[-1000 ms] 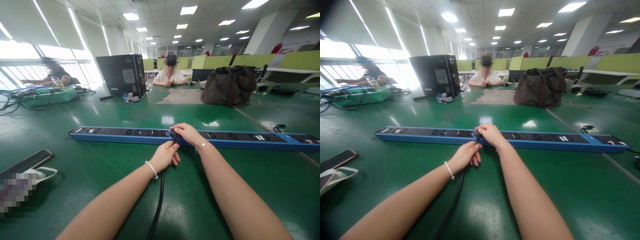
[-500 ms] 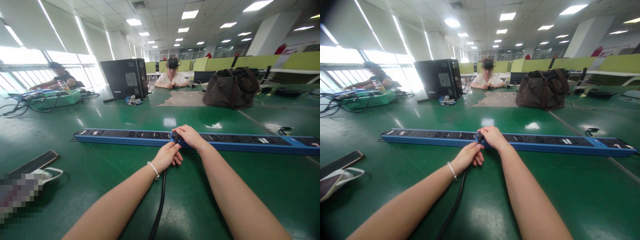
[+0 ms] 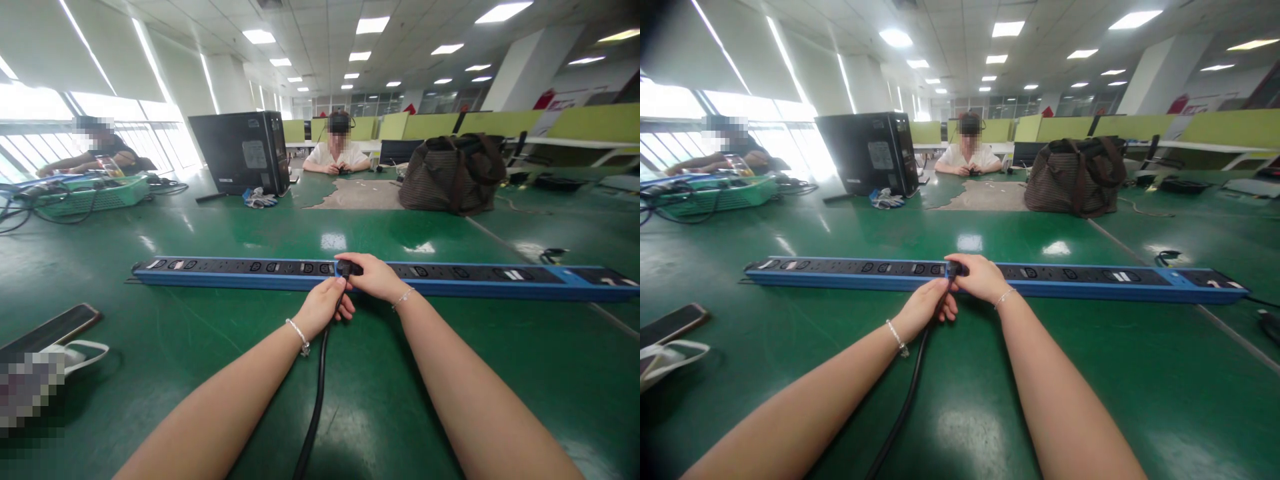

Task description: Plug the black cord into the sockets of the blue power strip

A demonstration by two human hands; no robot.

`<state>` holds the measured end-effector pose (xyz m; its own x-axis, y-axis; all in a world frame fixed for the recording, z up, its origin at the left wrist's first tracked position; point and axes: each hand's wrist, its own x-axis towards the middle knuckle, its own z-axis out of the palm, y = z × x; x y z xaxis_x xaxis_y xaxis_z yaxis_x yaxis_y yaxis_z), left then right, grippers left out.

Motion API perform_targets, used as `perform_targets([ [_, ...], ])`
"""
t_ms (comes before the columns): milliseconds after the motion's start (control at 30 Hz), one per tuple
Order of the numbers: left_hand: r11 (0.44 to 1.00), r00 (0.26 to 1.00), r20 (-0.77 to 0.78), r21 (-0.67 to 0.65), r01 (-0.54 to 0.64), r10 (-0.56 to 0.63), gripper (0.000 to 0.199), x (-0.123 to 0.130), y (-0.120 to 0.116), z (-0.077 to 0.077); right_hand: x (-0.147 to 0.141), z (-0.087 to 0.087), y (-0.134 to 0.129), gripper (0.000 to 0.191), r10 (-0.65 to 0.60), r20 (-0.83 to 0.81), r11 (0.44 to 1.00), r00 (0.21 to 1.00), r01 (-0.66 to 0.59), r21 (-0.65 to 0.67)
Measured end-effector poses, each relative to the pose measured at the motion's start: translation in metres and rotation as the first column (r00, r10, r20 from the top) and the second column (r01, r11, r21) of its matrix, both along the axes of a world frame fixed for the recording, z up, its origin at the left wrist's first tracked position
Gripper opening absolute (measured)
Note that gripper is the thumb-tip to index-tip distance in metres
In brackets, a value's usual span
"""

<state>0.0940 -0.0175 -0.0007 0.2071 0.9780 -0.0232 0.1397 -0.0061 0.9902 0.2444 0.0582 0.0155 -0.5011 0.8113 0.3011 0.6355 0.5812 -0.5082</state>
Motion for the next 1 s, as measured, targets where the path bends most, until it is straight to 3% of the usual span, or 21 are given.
perform_targets([
  [67, 0.969, 0.956, -0.246, 0.225, -0.103, 0.158, 0.035, -0.009, 0.0, 0.003, -0.003, -0.001, -0.002, 0.043, -0.047, 0.03, 0.998, 0.998, 0.045, 0.047],
  [100, 0.916, 0.884, -0.376, 0.381, -0.126, 0.278, 0.034, -0.015, 0.001, 0.004, -0.005, -0.002, -0.003, 0.042, -0.066, 0.039, 0.995, 0.997, 0.064, 0.071],
  [167, 0.752, 0.703, -0.5, 0.655, -0.074, 0.505, 0.027, -0.026, 0.003, 0.006, -0.007, -0.003, -0.005, 0.04, -0.097, 0.048, 0.989, 0.994, 0.091, 0.118],
  [233, 0.625, 0.618, -0.512, 0.78, 0.043, 0.597, 0.023, -0.035, 0.007, 0.004, -0.008, -0.004, -0.006, 0.038, -0.118, 0.063, 0.982, 0.991, 0.107, 0.157],
  [300, 0.575, 0.592, -0.532, 0.807, 0.137, 0.605, 0.021, -0.039, 0.011, 0.0, -0.008, -0.003, -0.007, 0.036, -0.127, 0.083, 0.978, 0.988, 0.111, 0.179],
  [533, 0.582, 0.517, -0.632, 0.763, 0.282, 0.577, 0.024, -0.033, 0.01, -0.008, -0.009, -0.001, -0.006, 0.033, -0.123, 0.048, 0.986, 0.991, 0.117, 0.115],
  [867, 0.593, 0.472, -0.678, 0.73, 0.339, 0.564, 0.029, -0.025, -0.001, -0.005, -0.008, -0.002, -0.004, 0.036, -0.16, 0.03, 0.987, 0.987, 0.16, -0.026],
  [1000, 0.612, 0.456, -0.69, 0.718, 0.332, 0.562, 0.031, -0.027, 0.003, -0.006, -0.01, -0.002, -0.007, 0.035, -0.208, 0.04, 0.978, 0.977, 0.207, 0.031],
])
